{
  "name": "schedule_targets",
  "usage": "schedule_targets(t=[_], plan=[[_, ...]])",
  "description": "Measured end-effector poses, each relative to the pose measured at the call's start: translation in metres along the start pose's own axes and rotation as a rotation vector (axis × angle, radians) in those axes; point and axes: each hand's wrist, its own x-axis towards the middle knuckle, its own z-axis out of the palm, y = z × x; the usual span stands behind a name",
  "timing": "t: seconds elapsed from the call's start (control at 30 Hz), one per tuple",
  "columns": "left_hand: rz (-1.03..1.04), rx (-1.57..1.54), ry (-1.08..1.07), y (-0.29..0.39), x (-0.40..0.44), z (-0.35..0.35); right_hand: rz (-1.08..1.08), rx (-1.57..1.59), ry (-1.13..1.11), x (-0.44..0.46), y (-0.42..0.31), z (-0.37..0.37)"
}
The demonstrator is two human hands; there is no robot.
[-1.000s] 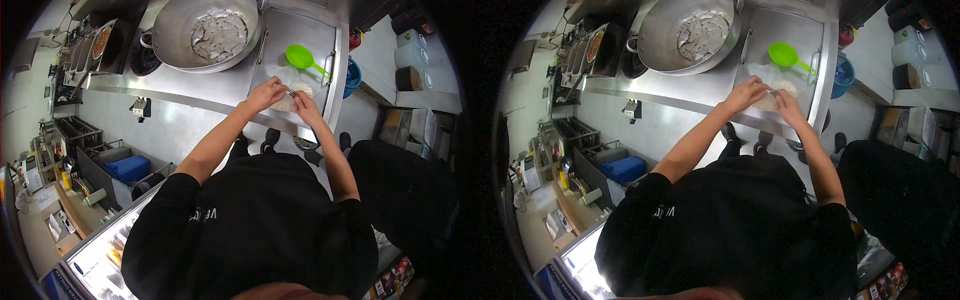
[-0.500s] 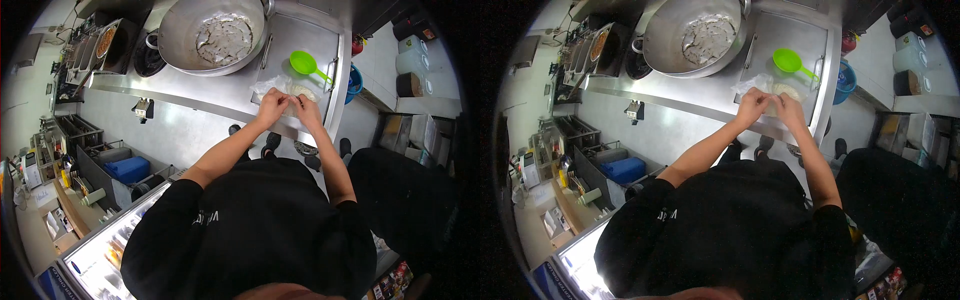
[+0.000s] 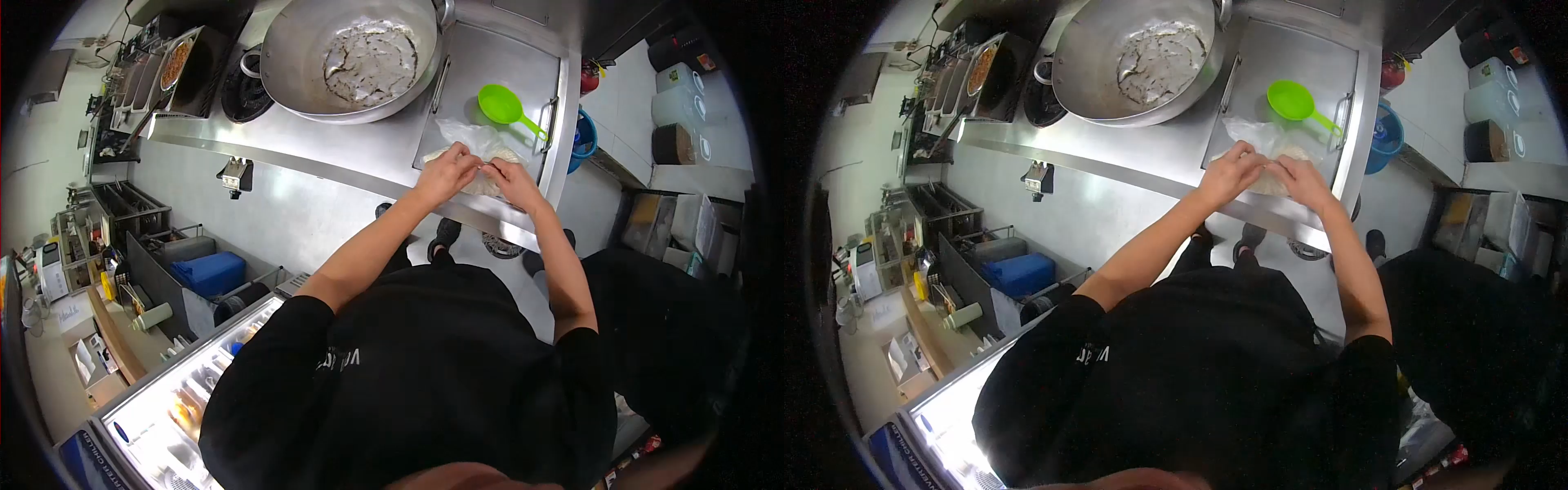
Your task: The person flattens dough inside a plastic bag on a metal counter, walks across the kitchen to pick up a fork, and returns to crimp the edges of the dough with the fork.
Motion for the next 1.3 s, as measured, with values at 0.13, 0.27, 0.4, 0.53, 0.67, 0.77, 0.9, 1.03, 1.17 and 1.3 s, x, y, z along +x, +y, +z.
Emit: schedule_targets(t=[0.13,0.27,0.4,0.53,0.67,0.77,0.9,1.03,1.17,1.3], plan=[[-0.009,0.148,-0.014,0.011,0.002,0.001,-0.009,-0.153,0.008,-0.001,-0.009,-0.002],[-0.143,0.129,0.042,0.015,-0.004,0.008,0.182,-0.550,0.200,-0.021,-0.023,0.010],[-0.306,-0.048,0.106,0.003,-0.009,0.022,0.316,-0.451,0.268,-0.035,-0.038,0.003],[-0.404,-0.289,0.058,-0.009,-0.004,0.027,0.449,0.046,0.112,-0.034,-0.043,0.019],[-0.395,-0.236,0.048,-0.014,-0.006,0.028,0.295,-0.110,0.196,-0.025,-0.025,0.034],[-0.402,-0.257,0.087,-0.009,-0.006,0.029,0.302,-0.129,0.202,-0.023,-0.030,0.033],[-0.396,-0.274,0.132,-0.007,-0.008,0.030,0.295,-0.177,0.200,-0.021,-0.032,0.033],[-0.385,-0.291,0.150,-0.006,-0.009,0.030,0.224,-0.264,0.272,-0.022,-0.029,0.039],[-0.351,-0.317,0.163,-0.002,-0.008,0.027,0.241,-0.223,0.266,-0.022,-0.039,0.038],[-0.338,-0.322,0.173,0.005,-0.008,0.023,0.302,-0.180,0.299,-0.015,-0.029,0.043]])
